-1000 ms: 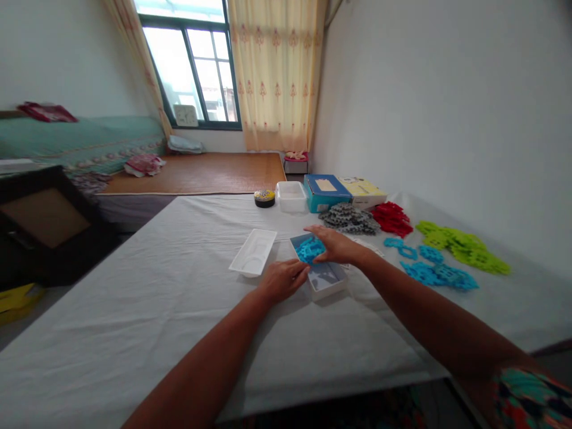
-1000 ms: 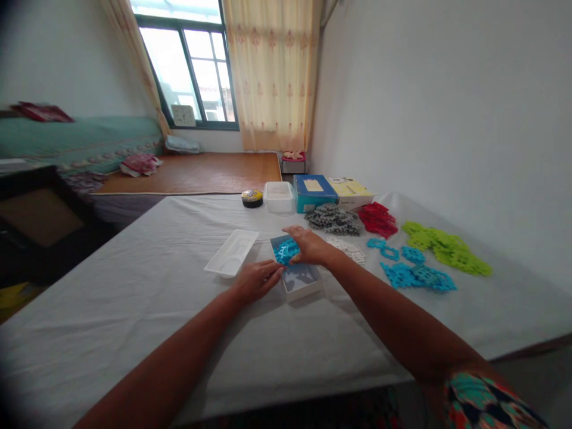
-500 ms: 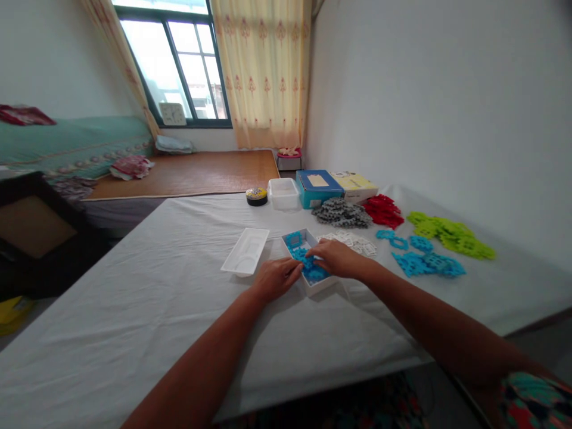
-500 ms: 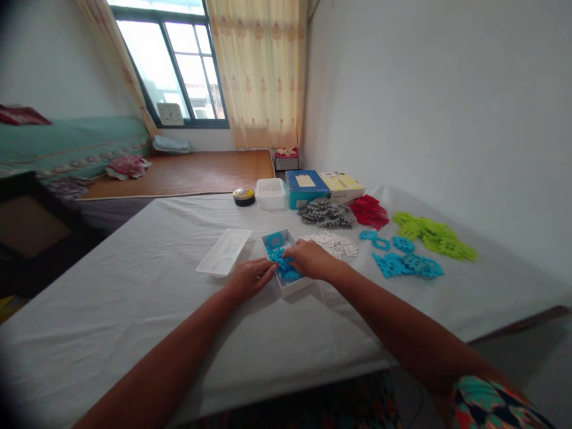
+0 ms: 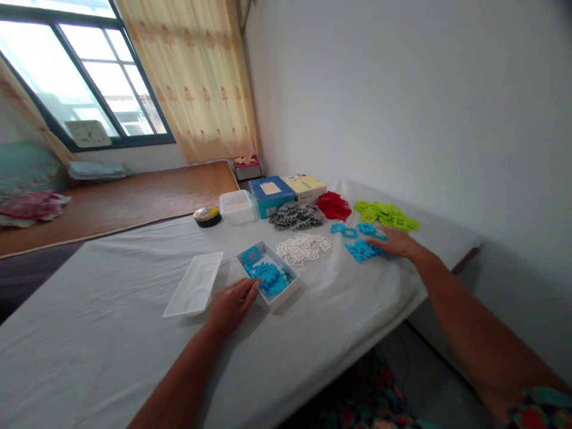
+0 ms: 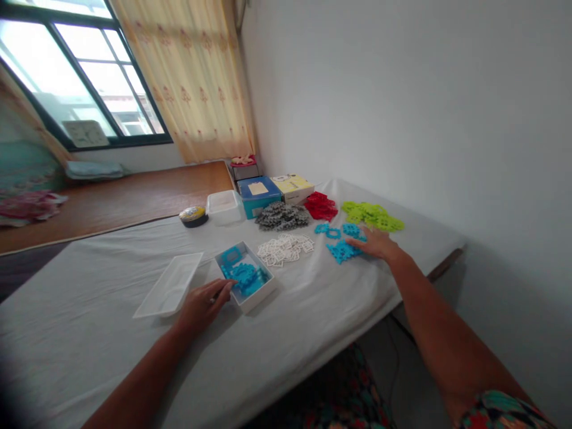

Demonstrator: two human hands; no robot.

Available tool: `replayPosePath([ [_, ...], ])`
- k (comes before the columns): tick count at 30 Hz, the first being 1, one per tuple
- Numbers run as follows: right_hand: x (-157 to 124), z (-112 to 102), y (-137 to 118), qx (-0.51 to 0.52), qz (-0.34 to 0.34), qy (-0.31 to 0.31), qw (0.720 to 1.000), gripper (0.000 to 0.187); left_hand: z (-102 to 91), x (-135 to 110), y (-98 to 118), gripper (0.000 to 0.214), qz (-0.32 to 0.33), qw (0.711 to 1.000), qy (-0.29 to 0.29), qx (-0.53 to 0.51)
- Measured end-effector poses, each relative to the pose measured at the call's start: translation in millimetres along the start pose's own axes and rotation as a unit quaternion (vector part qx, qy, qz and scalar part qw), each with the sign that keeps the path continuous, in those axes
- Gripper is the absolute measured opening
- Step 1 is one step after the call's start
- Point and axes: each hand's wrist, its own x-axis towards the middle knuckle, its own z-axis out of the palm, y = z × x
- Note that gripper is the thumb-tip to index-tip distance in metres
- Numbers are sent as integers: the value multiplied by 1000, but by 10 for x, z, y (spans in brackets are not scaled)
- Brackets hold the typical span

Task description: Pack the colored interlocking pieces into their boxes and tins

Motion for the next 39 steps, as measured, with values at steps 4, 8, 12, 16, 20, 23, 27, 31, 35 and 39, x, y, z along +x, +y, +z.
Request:
replayPosePath([
  [4, 37, 140, -27, 23, 10, -60, 998, 96, 28, -6, -29, 39, -11, 1000, -1, 2],
  [8, 15, 235, -345, 18, -5, -71, 997, 109, 18, -9, -27, 38, -17, 1000, -7, 6],
  [12, -4, 181, -514, 32, -26, -65, 997, 92, 4, -6, -29, 37, -15, 1000, -12, 2],
  [16, 5, 56, -528, 50, -102, -80, 990, 63, 14, -8, -44, 36, -14, 1000, -10, -3],
  [20, -22, 22, -523, 62, -112, -76, 989, 54, 4, -22, 1, 36, -18, 1000, -14, -1],
  [23, -67, 55, -518, 118, -124, -59, 984, 51, -15, -24, 55, 37, -19, 1000, -14, 4],
  [27, -121, 98, -487, 136, -133, -42, 981, 50, -20, -20, 90, 37, -22, 1000, -10, -1],
  [31, -142, 113, -414, 137, -122, -28, 983, 51, -5, -21, 86, 36, -12, 1000, -7, -2],
  [35, -160, 13, -444, 134, -99, -12, 986, 53, 1, -22, 80, 36, -7, 1000, -14, -2],
  [39, -261, -241, -905, 176, -172, 28, 969, 46, -7, -16, 87, 34, -5, 1000, -4, -5],
])
